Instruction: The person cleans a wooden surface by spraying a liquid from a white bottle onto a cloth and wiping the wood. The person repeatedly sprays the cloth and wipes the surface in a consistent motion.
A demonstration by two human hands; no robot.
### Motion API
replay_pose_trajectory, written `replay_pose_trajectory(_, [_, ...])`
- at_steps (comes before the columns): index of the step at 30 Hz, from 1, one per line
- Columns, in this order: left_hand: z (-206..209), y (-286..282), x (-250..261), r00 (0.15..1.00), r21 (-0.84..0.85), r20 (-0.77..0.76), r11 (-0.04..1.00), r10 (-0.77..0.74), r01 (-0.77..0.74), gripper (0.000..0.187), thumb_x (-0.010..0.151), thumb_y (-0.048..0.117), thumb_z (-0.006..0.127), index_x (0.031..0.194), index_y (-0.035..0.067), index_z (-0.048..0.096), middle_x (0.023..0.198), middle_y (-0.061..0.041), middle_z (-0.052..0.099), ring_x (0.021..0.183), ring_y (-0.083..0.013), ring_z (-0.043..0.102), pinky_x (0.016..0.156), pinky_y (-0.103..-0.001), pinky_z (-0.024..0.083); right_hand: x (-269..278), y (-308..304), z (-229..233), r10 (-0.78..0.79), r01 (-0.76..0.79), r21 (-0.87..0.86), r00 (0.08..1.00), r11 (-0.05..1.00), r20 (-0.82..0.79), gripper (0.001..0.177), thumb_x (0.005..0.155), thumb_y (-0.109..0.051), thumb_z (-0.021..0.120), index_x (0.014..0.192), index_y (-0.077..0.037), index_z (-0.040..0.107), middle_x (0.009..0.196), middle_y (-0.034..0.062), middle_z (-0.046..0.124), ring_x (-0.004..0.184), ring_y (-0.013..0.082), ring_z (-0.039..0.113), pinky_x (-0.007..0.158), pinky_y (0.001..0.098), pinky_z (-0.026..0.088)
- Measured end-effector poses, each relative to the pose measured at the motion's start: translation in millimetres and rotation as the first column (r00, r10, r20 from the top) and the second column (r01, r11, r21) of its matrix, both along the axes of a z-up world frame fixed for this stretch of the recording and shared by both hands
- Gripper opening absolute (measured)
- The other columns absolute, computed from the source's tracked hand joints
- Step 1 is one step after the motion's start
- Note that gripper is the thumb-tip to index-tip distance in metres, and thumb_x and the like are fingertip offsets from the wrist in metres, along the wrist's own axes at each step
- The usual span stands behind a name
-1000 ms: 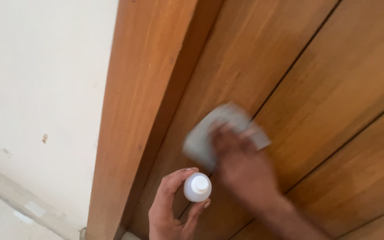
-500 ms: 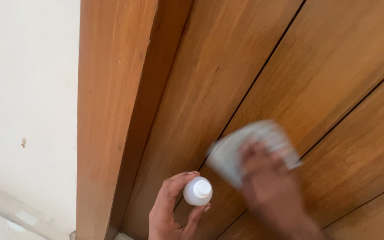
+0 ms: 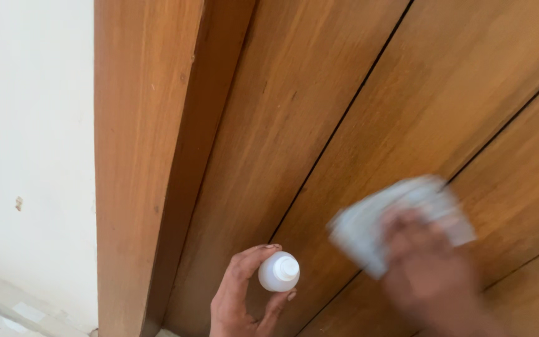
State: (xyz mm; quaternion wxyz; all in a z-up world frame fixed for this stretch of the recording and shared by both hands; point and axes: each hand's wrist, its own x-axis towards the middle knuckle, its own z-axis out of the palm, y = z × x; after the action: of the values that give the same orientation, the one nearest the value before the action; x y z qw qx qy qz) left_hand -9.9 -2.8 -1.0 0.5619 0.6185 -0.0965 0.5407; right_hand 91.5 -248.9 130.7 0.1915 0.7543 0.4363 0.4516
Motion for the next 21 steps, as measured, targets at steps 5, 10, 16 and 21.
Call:
replay_pose_trajectory(5, [0.2, -7.5, 1.2, 1.000, 0.000, 0.006, 1.000, 0.001, -0.001, 0.060, 0.075, 0.006, 0.088, 0.128, 0.010, 0.061, 0.121, -0.011, 0.075, 0.122, -0.0275, 0.072, 0.104, -0.043, 0.058, 4.6, -5.4, -56.4, 0.002, -0.205, -0.413, 0.898, 0.887, -0.439, 0.057, 0.092, -0.012, 0.063, 0.146, 0.003, 0.052, 0.143, 0.0194, 0.056, 0.131, 0.0278, 0.054, 0.108, 0.0442, 0.045])
replay_pose_trajectory(10, [-2.4, -14.5, 2.1, 1.000, 0.015, -0.004, 1.000, -0.018, 0.018, 0.061, 0.073, 0.007, 0.090, 0.127, 0.010, 0.061, 0.122, -0.012, 0.075, 0.122, -0.0279, 0.072, 0.103, -0.043, 0.059, 2.2, -38.1, 4.0, 0.153, -0.152, -0.038, 0.988, 0.988, 0.022, 0.043, 0.091, -0.012, 0.058, 0.133, -0.001, 0.055, 0.145, 0.0174, 0.053, 0.140, 0.0306, 0.047, 0.116, 0.0510, 0.041])
replay_pose_trajectory(16, [-7.2, -22.9, 6.5, 0.999, 0.030, 0.023, 0.999, -0.045, 0.044, 0.063, 0.069, 0.005, 0.092, 0.125, 0.008, 0.064, 0.120, -0.014, 0.075, 0.119, -0.0294, 0.072, 0.100, -0.042, 0.059, -3.7, -34.8, -50.7, 0.171, -0.198, -0.130, 0.966, 0.972, -0.196, 0.048, 0.084, -0.014, 0.062, 0.130, -0.003, 0.062, 0.138, 0.0126, 0.062, 0.134, 0.0257, 0.054, 0.111, 0.0464, 0.041])
replay_pose_trajectory(21, [-9.7, -32.2, 10.7, 0.995, 0.074, 0.064, 0.995, -0.071, 0.067, 0.066, 0.066, 0.005, 0.093, 0.125, 0.007, 0.065, 0.119, -0.014, 0.075, 0.116, -0.0306, 0.073, 0.100, -0.042, 0.058, 0.5, -62.9, -19.6, 0.216, -0.238, -0.234, 0.970, 0.943, -0.115, 0.051, 0.081, -0.007, 0.063, 0.132, -0.001, 0.062, 0.132, 0.0135, 0.064, 0.126, 0.0295, 0.060, 0.106, 0.0467, 0.044])
